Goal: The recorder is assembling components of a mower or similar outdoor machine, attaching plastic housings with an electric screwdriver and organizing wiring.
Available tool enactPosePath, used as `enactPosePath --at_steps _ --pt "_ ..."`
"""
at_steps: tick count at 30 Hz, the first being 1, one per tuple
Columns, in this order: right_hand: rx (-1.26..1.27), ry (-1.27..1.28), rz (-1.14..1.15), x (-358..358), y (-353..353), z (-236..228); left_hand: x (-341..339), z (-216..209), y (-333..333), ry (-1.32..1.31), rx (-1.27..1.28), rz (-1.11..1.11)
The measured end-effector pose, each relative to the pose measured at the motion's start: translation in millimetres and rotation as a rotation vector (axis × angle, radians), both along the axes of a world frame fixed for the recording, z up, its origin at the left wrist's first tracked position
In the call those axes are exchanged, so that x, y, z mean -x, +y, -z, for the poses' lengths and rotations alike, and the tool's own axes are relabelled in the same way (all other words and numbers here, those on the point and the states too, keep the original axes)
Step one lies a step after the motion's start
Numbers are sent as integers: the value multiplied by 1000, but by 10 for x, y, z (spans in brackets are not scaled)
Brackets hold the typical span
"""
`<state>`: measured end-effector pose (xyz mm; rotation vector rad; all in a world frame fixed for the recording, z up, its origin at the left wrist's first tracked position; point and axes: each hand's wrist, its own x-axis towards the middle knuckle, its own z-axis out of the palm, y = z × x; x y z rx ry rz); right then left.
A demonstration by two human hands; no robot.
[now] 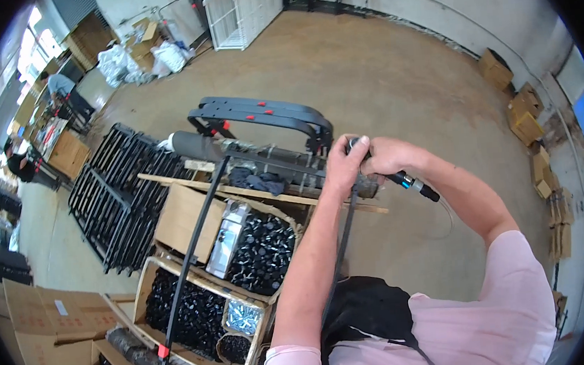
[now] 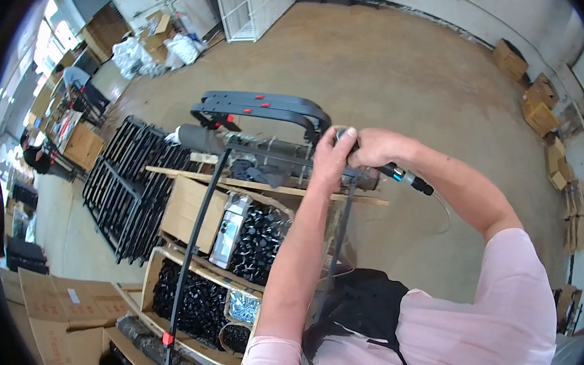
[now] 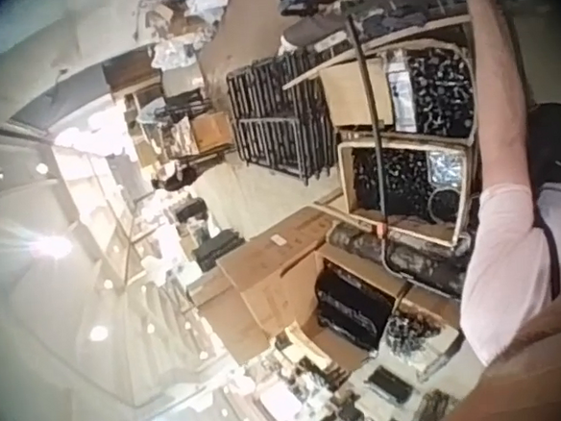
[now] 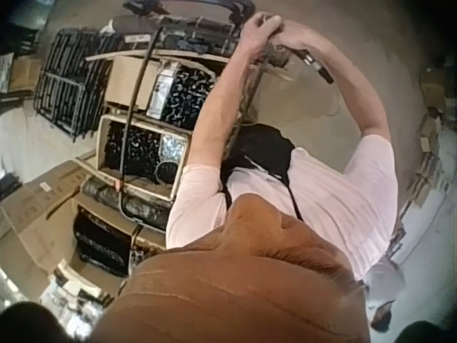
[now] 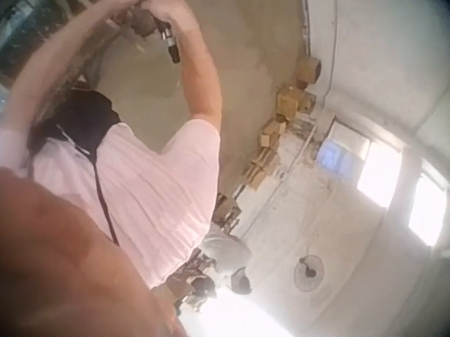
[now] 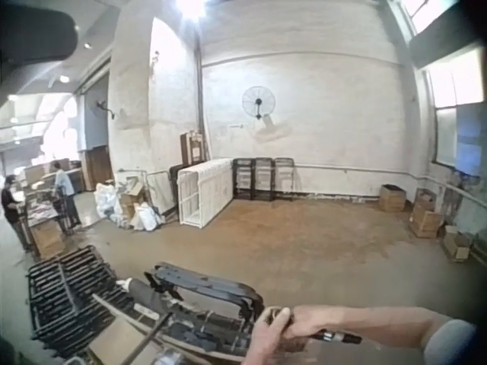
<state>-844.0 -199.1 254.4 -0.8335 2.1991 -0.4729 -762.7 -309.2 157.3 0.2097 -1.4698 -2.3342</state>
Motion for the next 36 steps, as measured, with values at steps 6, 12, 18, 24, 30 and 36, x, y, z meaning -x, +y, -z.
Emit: enactPosePath --at_steps 6,12,18,24,30,36 --pt "11 42 -219 -56 -1590 -12 -251 -145 -1488 -127 47 -305" --pt "76 56 -347 -94 -3153 117 -392 -87 -2937 -128 -10 -504" --pt "0 91 -424 -115 -3818 246 -373 224 -3497 -106 -66 -607" --pt "-38 104 -514 -5 -4000 332 -320 270 -3576 -124 -116 -611" --pt "-48 97 -564 24 -3974 274 -309 305 -3523 -110 -105 -654" --pt "-56 102 -577 2 -4039 383 -353 353 -3506 -93 -116 -673"
